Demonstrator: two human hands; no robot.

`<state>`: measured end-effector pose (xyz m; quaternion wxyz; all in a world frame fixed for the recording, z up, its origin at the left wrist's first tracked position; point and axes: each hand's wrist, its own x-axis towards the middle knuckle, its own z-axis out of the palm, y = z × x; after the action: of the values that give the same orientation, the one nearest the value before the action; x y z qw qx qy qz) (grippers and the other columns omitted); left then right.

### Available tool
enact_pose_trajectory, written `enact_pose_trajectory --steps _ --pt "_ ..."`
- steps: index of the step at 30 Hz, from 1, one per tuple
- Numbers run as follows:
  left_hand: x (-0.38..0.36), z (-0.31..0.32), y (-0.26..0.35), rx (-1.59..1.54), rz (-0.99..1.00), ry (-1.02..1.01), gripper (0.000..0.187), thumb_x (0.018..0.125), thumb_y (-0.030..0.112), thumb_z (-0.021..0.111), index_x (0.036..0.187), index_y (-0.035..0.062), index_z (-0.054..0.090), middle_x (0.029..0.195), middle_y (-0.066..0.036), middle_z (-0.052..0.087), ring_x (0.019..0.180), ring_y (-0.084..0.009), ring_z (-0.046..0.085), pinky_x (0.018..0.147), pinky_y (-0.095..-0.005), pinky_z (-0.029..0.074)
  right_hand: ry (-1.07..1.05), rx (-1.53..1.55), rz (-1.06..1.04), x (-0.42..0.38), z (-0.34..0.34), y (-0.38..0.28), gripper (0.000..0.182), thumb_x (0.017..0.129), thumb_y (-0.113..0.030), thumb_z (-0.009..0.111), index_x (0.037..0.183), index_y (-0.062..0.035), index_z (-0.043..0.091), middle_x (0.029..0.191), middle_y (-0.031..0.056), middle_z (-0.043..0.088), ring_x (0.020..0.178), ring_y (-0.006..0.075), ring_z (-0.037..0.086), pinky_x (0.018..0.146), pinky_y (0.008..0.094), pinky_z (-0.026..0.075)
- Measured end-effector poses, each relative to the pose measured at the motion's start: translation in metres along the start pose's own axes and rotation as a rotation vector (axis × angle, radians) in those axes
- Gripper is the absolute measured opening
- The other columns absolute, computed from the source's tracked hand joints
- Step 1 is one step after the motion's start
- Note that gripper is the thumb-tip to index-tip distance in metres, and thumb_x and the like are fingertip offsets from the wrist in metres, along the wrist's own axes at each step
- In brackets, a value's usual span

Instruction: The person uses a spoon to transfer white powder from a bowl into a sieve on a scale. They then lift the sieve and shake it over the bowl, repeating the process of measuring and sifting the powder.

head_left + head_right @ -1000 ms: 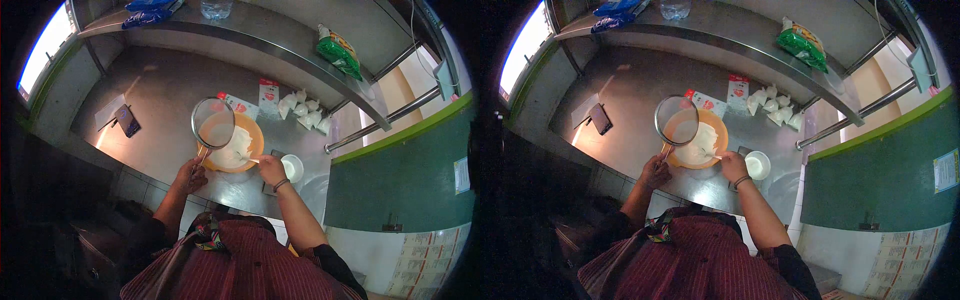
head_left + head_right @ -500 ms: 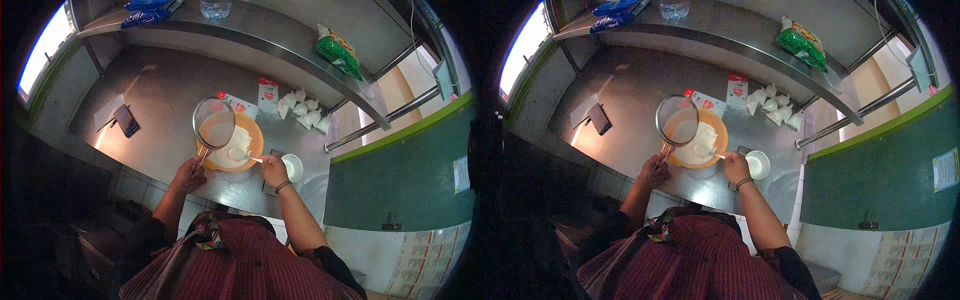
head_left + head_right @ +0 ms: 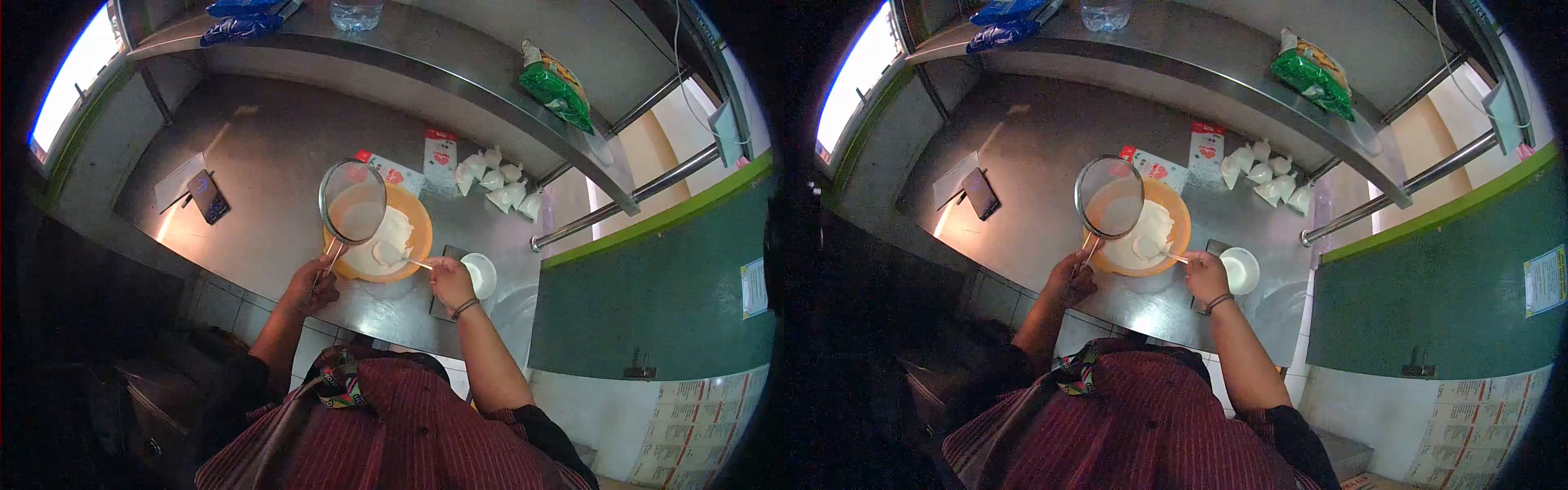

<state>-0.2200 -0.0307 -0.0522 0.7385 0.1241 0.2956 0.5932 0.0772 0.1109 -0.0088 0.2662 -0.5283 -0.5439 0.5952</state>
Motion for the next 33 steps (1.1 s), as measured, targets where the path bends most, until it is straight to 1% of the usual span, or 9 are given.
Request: enact_pose_trajectory --steps 7,9,12,15,18,24,28,30,33 --pt "-0.004 -0.002 0.0 0.043 -0.017 0.05 0.055 0.103 0.043 0.048 0.154 0.0199 0.046 0.048 0.006 0.034 0.038 -0.0122 0.028 0.046 -0.0301 0.031 -0.015 -0.039 0.023 0.001 -0.003 0.003 0.022 0.104 -0.014 0.05 0.111 -0.001 0.067 0.068 -0.0022 0.054 0.052 0.0074 0.048 0.046 0.0246 0.041" --pt "-0.007 0.001 0.003 0.093 -0.005 0.005 0.057 0.103 0.045 0.049 0.154 0.0198 0.045 0.049 0.005 0.034 0.038 -0.0131 0.029 0.048 -0.0302 0.032 0.025 -0.1 0.013 0.002 -0.004 0.004 0.025 0.099 -0.013 0.052 0.109 -0.0004 0.071 0.076 0.001 0.063 0.063 0.011 0.058 0.057 0.0294 0.047" --pt "-0.002 0.0 -0.003 0.035 0.006 0.118 0.057 0.104 0.044 0.047 0.155 0.0194 0.044 0.048 0.005 0.033 0.038 -0.0136 0.029 0.046 -0.0301 0.032 0.011 -0.146 -0.01 -0.001 -0.004 0.003 0.023 0.106 -0.015 0.05 0.112 -0.0009 0.067 0.071 -0.0019 0.055 0.055 0.0071 0.05 0.049 0.0236 0.042" --pt "-0.005 0.0 0.001 0.052 0.015 0.01 0.056 0.104 0.043 0.046 0.155 0.0188 0.044 0.049 0.005 0.033 0.037 -0.0131 0.028 0.044 -0.0297 0.03 0.016 -0.16 -0.084 0.008 -0.004 0.013 0.023 0.106 -0.015 0.049 0.112 0.0 0.067 0.073 -0.0016 0.055 0.056 0.0071 0.05 0.05 0.0235 0.043" --pt "-0.006 0.006 0.004 0.066 0.029 0.011 0.054 0.103 0.043 0.05 0.151 0.0179 0.05 0.049 0.006 0.034 0.038 -0.0095 0.028 0.045 -0.0271 0.029 -0.014 -0.117 -0.061 0.003 -0.005 0.006 0.024 0.106 -0.014 0.048 0.112 0.0007 0.066 0.074 -0.0019 0.055 0.056 0.0072 0.05 0.051 0.0236 0.043" --pt "-0.005 0.008 0.008 0.076 -0.027 0.081 0.055 0.105 0.044 0.047 0.154 0.0193 0.044 0.048 0.006 0.034 0.037 -0.0107 0.03 0.043 -0.029 0.031 -0.004 -0.126 -0.021 -0.001 -0.003 -0.001 0.025 0.106 -0.016 0.049 0.114 -0.0004 0.067 0.074 -0.0026 0.054 0.057 0.0065 0.049 0.051 0.0237 0.043" --pt "-0.001 0.001 0.005 0.037 -0.019 0.065 0.055 0.104 0.043 0.048 0.153 0.0196 0.046 0.048 0.006 0.034 0.037 -0.0105 0.03 0.043 -0.029 0.031 -0.009 -0.061 -0.016 -0.006 -0.004 -0.003 0.024 0.106 -0.016 0.049 0.114 -0.0012 0.067 0.074 -0.0028 0.054 0.058 0.0062 0.049 0.051 0.0236 0.043" --pt "0.0 0.001 0.005 0.05 -0.006 0.037 0.055 0.103 0.043 0.05 0.153 0.0193 0.047 0.048 0.006 0.034 0.037 -0.0108 0.03 0.043 -0.0293 0.031 0.008 -0.198 -0.127 -0.001 -0.005 0.004 0.024 0.106 -0.015 0.049 0.114 -0.0012 0.067 0.074 -0.0031 0.054 0.059 0.0063 0.05 0.052 0.0238 0.043" --pt "-0.001 0.003 0.005 0.069 0.003 0.078 0.055 0.103 0.042 0.05 0.152 0.018 0.047 0.048 0.006 0.033 0.038 -0.0114 0.03 0.044 -0.0303 0.032 -0.024 -0.126 -0.068 -0.006 -0.006 -0.002 0.025 0.106 -0.017 0.05 0.114 -0.0011 0.068 0.074 -0.0033 0.055 0.059 0.0068 0.05 0.052 0.0238 0.042"
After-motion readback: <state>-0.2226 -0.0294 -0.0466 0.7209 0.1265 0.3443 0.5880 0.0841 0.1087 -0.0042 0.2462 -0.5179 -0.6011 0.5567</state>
